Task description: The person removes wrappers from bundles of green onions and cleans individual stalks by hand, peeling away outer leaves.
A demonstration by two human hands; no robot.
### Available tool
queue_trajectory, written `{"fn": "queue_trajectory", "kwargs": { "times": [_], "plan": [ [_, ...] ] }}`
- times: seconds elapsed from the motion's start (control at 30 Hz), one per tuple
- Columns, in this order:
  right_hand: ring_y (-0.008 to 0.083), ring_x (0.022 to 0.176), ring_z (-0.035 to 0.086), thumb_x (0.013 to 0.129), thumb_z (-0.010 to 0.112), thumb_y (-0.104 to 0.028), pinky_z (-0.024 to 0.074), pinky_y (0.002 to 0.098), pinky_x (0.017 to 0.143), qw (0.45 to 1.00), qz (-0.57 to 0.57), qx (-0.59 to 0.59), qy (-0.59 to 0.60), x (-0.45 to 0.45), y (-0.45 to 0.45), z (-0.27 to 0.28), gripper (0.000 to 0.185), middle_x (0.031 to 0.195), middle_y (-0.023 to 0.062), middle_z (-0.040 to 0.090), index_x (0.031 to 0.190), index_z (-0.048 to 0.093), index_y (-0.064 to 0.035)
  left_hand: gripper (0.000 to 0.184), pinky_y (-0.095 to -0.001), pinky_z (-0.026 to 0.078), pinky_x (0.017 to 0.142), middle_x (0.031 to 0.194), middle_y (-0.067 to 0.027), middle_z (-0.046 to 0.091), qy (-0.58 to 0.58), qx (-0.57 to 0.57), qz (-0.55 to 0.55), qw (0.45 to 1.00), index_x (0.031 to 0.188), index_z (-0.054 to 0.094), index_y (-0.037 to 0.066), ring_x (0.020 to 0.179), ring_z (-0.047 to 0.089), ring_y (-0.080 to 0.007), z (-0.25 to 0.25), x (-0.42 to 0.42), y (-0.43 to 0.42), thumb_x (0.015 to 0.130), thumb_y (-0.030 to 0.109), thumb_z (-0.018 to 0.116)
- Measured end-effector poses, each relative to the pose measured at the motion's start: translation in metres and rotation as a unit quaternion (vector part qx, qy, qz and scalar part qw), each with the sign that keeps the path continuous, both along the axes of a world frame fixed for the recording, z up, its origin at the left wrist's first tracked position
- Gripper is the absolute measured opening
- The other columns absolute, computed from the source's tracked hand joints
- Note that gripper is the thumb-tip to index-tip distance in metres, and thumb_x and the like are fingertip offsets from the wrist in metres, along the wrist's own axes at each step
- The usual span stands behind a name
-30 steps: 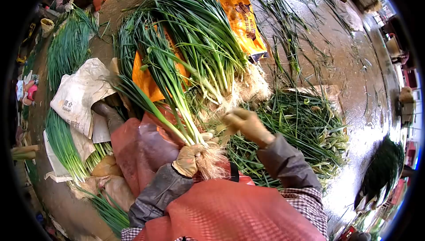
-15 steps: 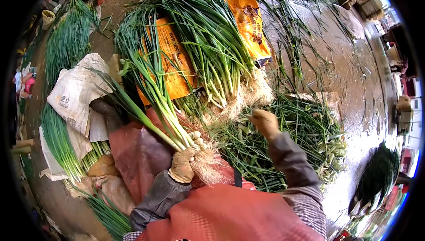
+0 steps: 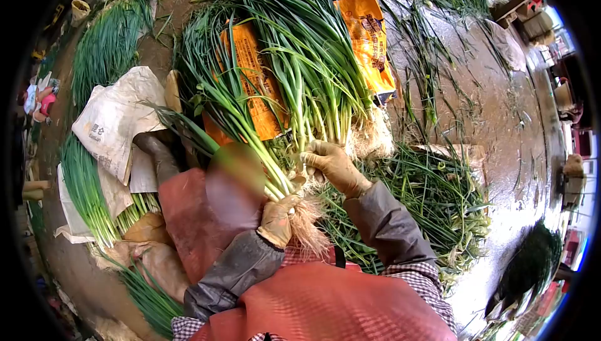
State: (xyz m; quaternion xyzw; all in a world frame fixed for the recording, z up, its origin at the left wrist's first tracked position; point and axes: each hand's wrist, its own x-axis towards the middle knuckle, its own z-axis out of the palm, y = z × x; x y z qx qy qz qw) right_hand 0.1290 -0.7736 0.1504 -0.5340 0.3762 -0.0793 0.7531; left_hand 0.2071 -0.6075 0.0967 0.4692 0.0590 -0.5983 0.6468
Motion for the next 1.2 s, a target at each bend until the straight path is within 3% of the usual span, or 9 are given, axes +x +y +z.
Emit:
{"fn": "queue_trajectory", "kwargs": {
  "times": [0.27, 0.4, 0.6, 0.8, 0.87, 0.9, 1.03, 1.13, 1.2],
  "plan": [
    [0.0064, 0.051, 0.049, 0.091, 0.06, -0.023, 0.0395, 0.0189, 0.046, 1.0, 0.028, 0.001, -0.004, 0.008, 0.016, 0.01, 0.018, 0.065, -0.0001, 0.057, 0.087, 0.058, -0.0046, 0.033, -0.0254, 0.05, 0.072, 0.095, -0.0044, 0.061, -0.041, -0.058, 0.049, 0.996, 0.109, 0.057, 0.001, 0.084, 0.06, -0.0152, -0.001, 0.004, -0.009, 0.077, -0.006, 0.064],
    [0.0074, 0.055, 0.05, 0.09, 0.06, -0.019, 0.0434, 0.0205, 0.047, 0.979, -0.145, -0.144, -0.017, -0.008, -0.01, 0.003, 0.016, 0.07, 0.0038, 0.059, 0.094, 0.059, -0.0031, 0.033, -0.0259, 0.05, 0.074, 0.099, -0.0077, 0.063, -0.05, -0.04, 0.049, 0.997, 0.112, 0.057, -0.003, 0.087, 0.06, -0.0156, -0.021, 0.012, 0.002, 0.08, -0.005, 0.062],
    [0.0163, 0.074, 0.062, 0.09, 0.058, -0.02, 0.0516, 0.0248, 0.067, 0.87, 0.26, -0.411, 0.078, 0.042, -0.014, -0.033, 0.028, 0.094, 0.0104, 0.067, 0.113, 0.059, -0.0047, 0.037, -0.0279, 0.051, 0.081, 0.111, -0.013, 0.06, 0.067, -0.147, 0.069, 0.985, 0.118, 0.052, -0.004, 0.094, 0.059, -0.0176, 0.01, 0.015, 0.009, 0.081, -0.004, 0.055],
    [0.0199, 0.075, 0.063, 0.088, 0.057, -0.023, 0.0524, 0.0315, 0.068, 0.949, 0.292, -0.085, 0.087, -0.104, 0.022, -0.009, 0.02, 0.089, 0.0116, 0.066, 0.093, 0.065, -0.0052, 0.026, -0.0371, 0.045, 0.097, 0.117, -0.0137, 0.057, 0.165, -0.126, 0.088, 0.974, 0.1, 0.06, 0.0, 0.108, 0.054, -0.0234, 0.019, 0.022, 0.023, 0.075, 0.0, 0.06],
    [0.0204, 0.074, 0.063, 0.087, 0.056, -0.024, 0.0517, 0.0337, 0.067, 0.771, 0.562, -0.211, 0.21, -0.218, 0.02, -0.106, 0.02, 0.088, 0.0118, 0.066, 0.09, 0.065, -0.0056, 0.027, -0.0374, 0.045, 0.097, 0.117, -0.0138, 0.057, 0.171, -0.141, 0.092, 0.971, 0.101, 0.059, -0.001, 0.108, 0.054, -0.0239, 0.02, 0.019, 0.025, 0.074, 0.0, 0.06],
    [0.0197, 0.077, 0.063, 0.089, 0.055, -0.03, 0.0517, 0.0367, 0.073, 0.542, 0.714, -0.257, 0.36, -0.224, 0.026, -0.081, 0.027, 0.092, 0.0096, 0.066, 0.099, 0.064, -0.0065, 0.028, -0.0377, 0.045, 0.097, 0.118, -0.0139, 0.056, 0.174, -0.157, 0.095, 0.967, 0.102, 0.059, -0.001, 0.108, 0.054, -0.0244, 0.021, 0.019, 0.026, 0.074, 0.0, 0.061],
    [0.024, 0.09, 0.063, 0.085, 0.06, -0.025, 0.0516, 0.0363, 0.08, 0.784, 0.361, -0.447, 0.236, -0.071, -0.027, -0.02, 0.039, 0.106, 0.014, 0.062, 0.118, 0.054, -0.0056, 0.034, -0.0283, 0.051, 0.08, 0.106, -0.0114, 0.061, 0.155, -0.119, 0.082, 0.977, 0.11, 0.058, -0.003, 0.095, 0.059, -0.0192, 0.023, 0.016, 0.026, 0.076, 0.001, 0.058],
    [0.027, 0.098, 0.062, 0.081, 0.065, -0.017, 0.0515, 0.0359, 0.084, 0.776, 0.161, -0.609, 0.03, 0.086, -0.051, -0.029, 0.055, 0.116, 0.0173, 0.057, 0.131, 0.045, -0.004, 0.032, -0.0263, 0.049, 0.078, 0.104, -0.0076, 0.061, 0.078, -0.098, 0.064, 0.99, 0.112, 0.058, -0.002, 0.092, 0.058, -0.0148, 0.014, 0.012, 0.032, 0.08, 0.003, 0.056],
    [0.0282, 0.107, 0.057, 0.081, 0.064, -0.018, 0.046, 0.036, 0.093, 0.764, 0.215, -0.593, 0.135, 0.17, -0.06, -0.069, 0.058, 0.131, 0.0175, 0.048, 0.134, 0.043, -0.0064, 0.028, -0.0259, 0.047, 0.078, 0.102, -0.0034, 0.061, 0.088, -0.092, 0.08, 0.989, 0.109, 0.062, 0.0, 0.087, 0.057, -0.0122, 0.001, 0.008, 0.032, 0.081, 0.005, 0.059]
  ]
}}
